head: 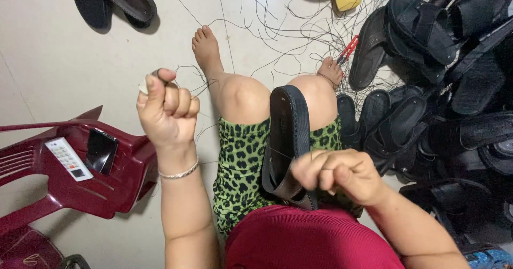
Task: The person sits on the floor and sews a brown slip-on shoe using a needle and thread. They repeatedly push the needle through the shoe's sole and pull the thread tight to secure the stitching.
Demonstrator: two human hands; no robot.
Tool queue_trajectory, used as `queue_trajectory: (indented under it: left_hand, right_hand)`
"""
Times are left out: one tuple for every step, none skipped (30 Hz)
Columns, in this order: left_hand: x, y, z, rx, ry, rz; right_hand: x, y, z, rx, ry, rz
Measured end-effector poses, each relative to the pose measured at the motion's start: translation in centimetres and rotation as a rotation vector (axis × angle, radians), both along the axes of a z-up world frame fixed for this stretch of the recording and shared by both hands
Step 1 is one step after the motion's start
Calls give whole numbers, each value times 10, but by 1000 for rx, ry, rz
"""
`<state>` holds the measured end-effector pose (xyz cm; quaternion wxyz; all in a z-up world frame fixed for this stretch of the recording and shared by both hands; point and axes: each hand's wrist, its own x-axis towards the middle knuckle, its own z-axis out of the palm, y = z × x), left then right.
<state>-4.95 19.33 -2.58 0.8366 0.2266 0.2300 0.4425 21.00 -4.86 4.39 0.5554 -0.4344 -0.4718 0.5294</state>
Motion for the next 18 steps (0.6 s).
queue_trajectory:
  left_hand:
    - [1, 2, -7, -6, 143, 105]
    - [2, 4, -13, -11, 286, 205]
    - [-3, 0, -25, -13, 289, 198]
    - [-5, -2, -37, -69, 296, 175]
    - [-7, -3, -49, -124, 303, 152]
    - [-19, -1, -53, -127, 304, 152]
    - [-32, 2, -56, -106, 354, 48]
    - [-42, 8, -61, -80, 397, -63]
    - [-59, 10, -60, -78, 392, -68]
    - [-78, 11, -59, 250, 1114, -109]
    - [-98, 12, -58, 597, 1828, -146]
    - [-86, -3, -39, 585, 1838, -140]
    - [-73, -17, -19, 692, 1686, 42]
    - [-58, -26, -1, 803, 1516, 210]
    - [-32, -44, 26, 805, 1520, 206]
    - [-4, -64, 51, 654, 1231, 72]
    - [23, -83, 77, 505, 938, -55]
    - [30, -94, 71, 503, 938, -49]
  right_hand:
    - [-2, 3, -6, -39, 144, -98]
    - [-5, 6, -11, -77, 286, -201]
    - [-3, -2, -16, -80, 288, -208]
    - [3, -8, -21, -161, 343, -240]
    - [9, -15, -26, -242, 398, -271]
    - [24, -16, -21, -245, 399, -271]
    - [38, -18, -17, -481, 123, -284]
    - [52, -19, -12, -708, -161, -295]
    - [67, -26, -12, -707, -164, -302]
    - [83, -31, -13, -684, -375, -363]
    - [98, -36, -15, -655, -585, -423]
    - [94, -40, -8, -653, -582, -409]
    - [91, -44, -1, -498, -828, -286]
    - [87, -50, 6, -338, -1060, -168]
    - [75, -46, 8, -339, -1055, -169]
    - [66, -42, 10, -358, -1004, 68]
    - [57, -37, 12, -374, -945, 304]
    - [54, -36, 11, -371, -947, 308]
